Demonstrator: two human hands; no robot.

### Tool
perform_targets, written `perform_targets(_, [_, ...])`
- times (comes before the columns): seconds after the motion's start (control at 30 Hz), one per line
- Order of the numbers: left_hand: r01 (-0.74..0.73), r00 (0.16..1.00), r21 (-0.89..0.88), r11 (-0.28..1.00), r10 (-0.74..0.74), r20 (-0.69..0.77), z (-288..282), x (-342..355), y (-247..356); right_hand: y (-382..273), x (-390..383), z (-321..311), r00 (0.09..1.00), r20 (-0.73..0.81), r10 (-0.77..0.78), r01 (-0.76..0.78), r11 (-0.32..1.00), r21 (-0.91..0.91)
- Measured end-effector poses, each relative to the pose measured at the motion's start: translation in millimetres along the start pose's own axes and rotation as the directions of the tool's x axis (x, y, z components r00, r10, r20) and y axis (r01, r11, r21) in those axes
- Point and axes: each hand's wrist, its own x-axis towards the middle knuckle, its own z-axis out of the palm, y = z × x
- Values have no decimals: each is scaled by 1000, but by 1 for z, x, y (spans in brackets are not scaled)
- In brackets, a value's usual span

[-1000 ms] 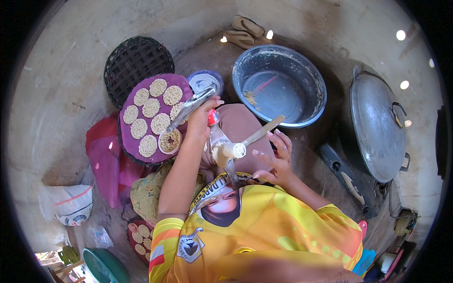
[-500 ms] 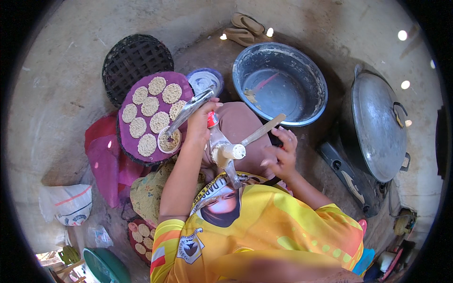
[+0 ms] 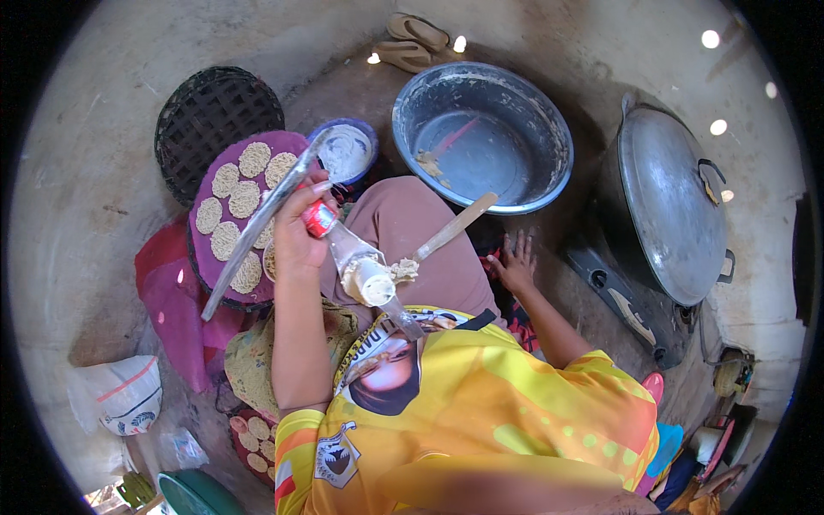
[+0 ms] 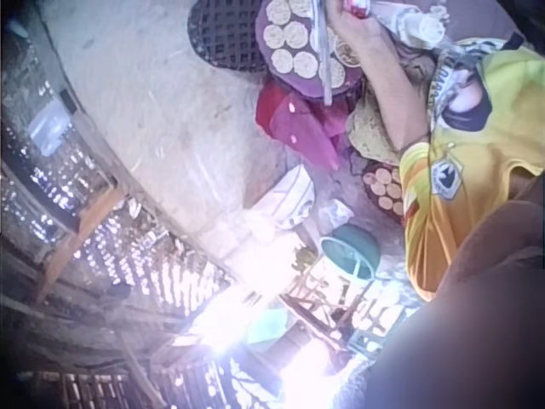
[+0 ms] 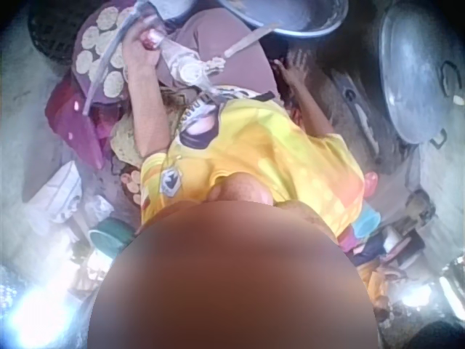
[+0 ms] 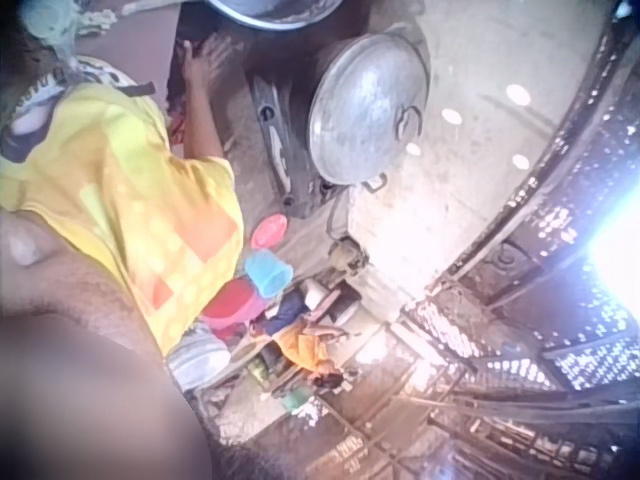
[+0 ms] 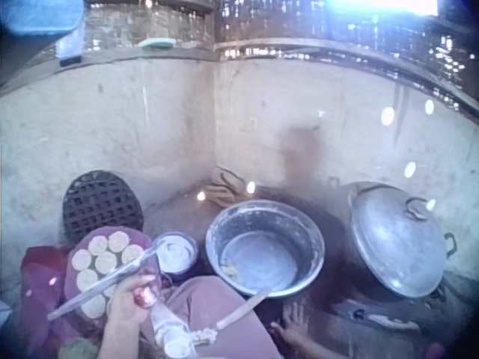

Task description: The person scoops dough from a bowl, places it into a metal mold, presses it flat, and then releases the shaped cookies onto a purple tray. This process is repeated multiple times.

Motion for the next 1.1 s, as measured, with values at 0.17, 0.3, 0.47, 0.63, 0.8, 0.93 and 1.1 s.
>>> perform_targets(0.17, [-88, 995, -38, 995, 89, 36, -14, -16, 40, 5, -11, -6, 959, 246, -141, 226, 904, -363])
perform_targets(0.3, [-154, 980, -49, 987, 159, 122, -42, -36, 88, 45, -17, -14, 920, 222, -322, 381, 863, -331])
perform_targets(0.47, [-367, 911, 59, 928, 347, 221, -86, -86, 140, 64, -4, -37, 993, -120, 5, -3, 1000, 16])
perform_targets(0.63, [-589, 808, 296, 752, 555, 198, -118, -155, 176, -26, -25, -108, 935, 325, -141, 247, 916, -315])
perform_targets(0.8, [-632, 700, 589, 503, 698, 154, -133, -190, 171, -158, -16, -145, 683, 258, -683, 673, 726, 141])
perform_targets(0.93, [-567, 633, 720, 401, 771, 69, -137, -192, 138, -248, -1, -93, 478, 148, -866, 865, 494, 93])
perform_targets(1.1, [-431, 649, 898, 89, 722, 240, -145, -208, 123, -302, 14, -31, 499, 339, -798, 864, 430, -261])
